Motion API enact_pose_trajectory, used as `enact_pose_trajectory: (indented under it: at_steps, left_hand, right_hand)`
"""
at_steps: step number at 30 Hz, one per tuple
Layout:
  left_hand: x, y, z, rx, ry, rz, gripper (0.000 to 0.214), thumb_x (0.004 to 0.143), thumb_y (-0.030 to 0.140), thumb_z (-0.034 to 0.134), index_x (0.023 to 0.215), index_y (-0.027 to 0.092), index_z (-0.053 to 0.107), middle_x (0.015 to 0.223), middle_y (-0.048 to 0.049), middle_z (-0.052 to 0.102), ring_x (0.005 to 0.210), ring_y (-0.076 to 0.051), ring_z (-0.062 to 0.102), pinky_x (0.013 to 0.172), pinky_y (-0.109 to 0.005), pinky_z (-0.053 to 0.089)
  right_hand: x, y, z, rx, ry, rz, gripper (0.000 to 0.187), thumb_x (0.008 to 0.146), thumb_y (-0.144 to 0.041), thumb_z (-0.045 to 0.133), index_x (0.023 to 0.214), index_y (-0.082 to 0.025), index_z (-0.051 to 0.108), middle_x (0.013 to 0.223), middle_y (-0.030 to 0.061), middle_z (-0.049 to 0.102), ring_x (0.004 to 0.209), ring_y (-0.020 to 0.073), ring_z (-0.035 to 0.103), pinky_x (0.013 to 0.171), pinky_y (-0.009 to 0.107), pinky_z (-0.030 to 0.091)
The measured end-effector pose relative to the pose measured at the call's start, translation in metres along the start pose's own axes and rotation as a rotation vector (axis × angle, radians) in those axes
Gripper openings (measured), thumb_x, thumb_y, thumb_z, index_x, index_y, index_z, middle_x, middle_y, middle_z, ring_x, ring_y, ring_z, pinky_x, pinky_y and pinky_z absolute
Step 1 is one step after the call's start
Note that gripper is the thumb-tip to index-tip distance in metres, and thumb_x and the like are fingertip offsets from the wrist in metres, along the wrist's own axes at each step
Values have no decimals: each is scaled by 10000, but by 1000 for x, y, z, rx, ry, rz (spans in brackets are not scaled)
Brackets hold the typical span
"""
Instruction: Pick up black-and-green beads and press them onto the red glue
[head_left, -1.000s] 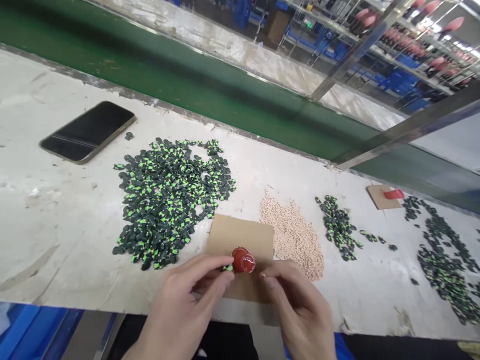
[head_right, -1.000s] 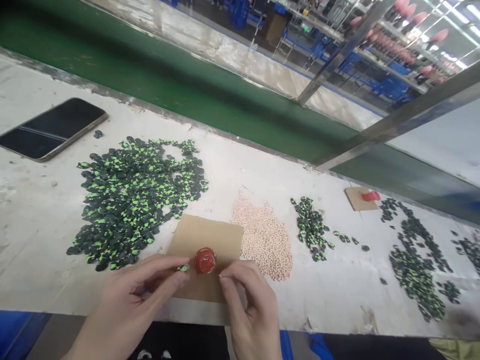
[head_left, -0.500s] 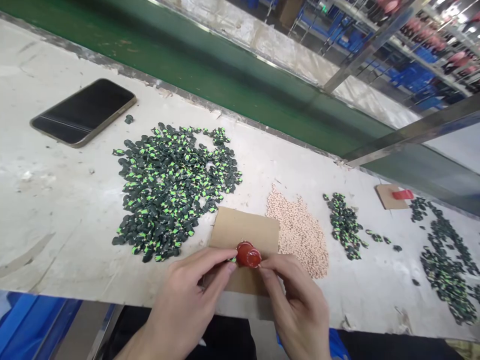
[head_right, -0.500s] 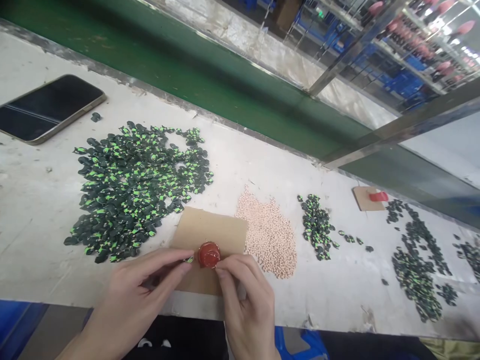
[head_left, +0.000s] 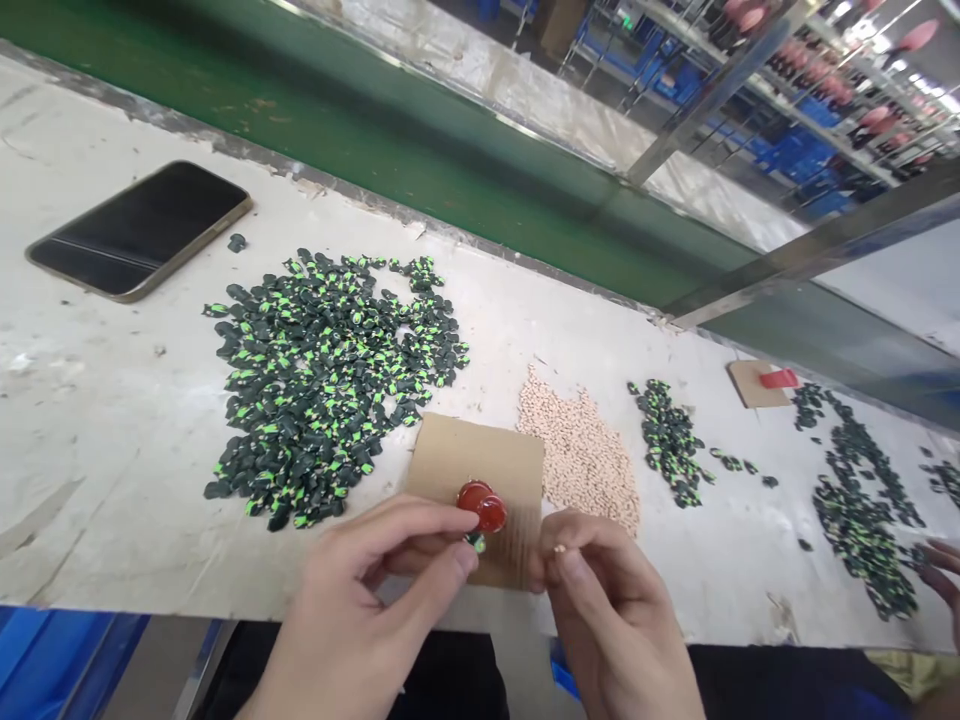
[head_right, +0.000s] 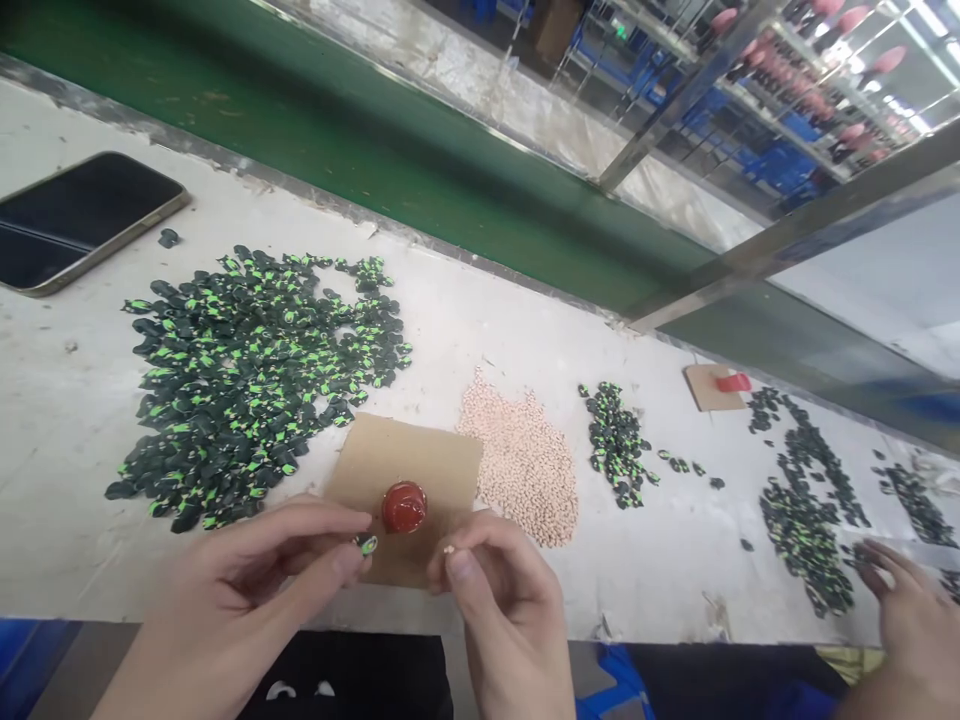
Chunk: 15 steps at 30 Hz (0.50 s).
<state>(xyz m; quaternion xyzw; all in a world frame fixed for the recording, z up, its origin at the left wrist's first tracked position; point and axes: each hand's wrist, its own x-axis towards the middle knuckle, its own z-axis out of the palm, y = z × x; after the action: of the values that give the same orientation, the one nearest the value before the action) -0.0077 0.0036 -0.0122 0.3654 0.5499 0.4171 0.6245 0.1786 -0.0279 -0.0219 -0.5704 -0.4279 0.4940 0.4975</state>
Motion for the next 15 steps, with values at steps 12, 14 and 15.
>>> enact_pose_trajectory:
  at_steps: [12,14,15]
  left_hand:
    - [-5,7,15,-348,-176,-341,127,665,315,927,728,247,841,625,21,758,658,-145,703,680,-224,590]
    - [-5,7,15,-330,-179,-338,134,673,330,925,735,246,841,613,23,749,660,-152,704,691,-234,593]
    - [-6,8,15,-321,-180,-341,137,674,333,925,737,245,840,616,21,750,662,-155,705,691,-238,594]
  right_hand:
    - [-9,-9,8,112,-85,-46,113,980,-257,704,970,-349,769,931,-6,792,795,148,742,725,243,641]
    - [-10,-10,8,52,-74,-68,128,976,-242,707,968,-354,767,924,-8,790,791,147,738,712,233,638]
    - [-10,-11,8,22,-69,-80,133,973,-236,709,965,-356,767,924,-6,789,789,150,739,706,235,639]
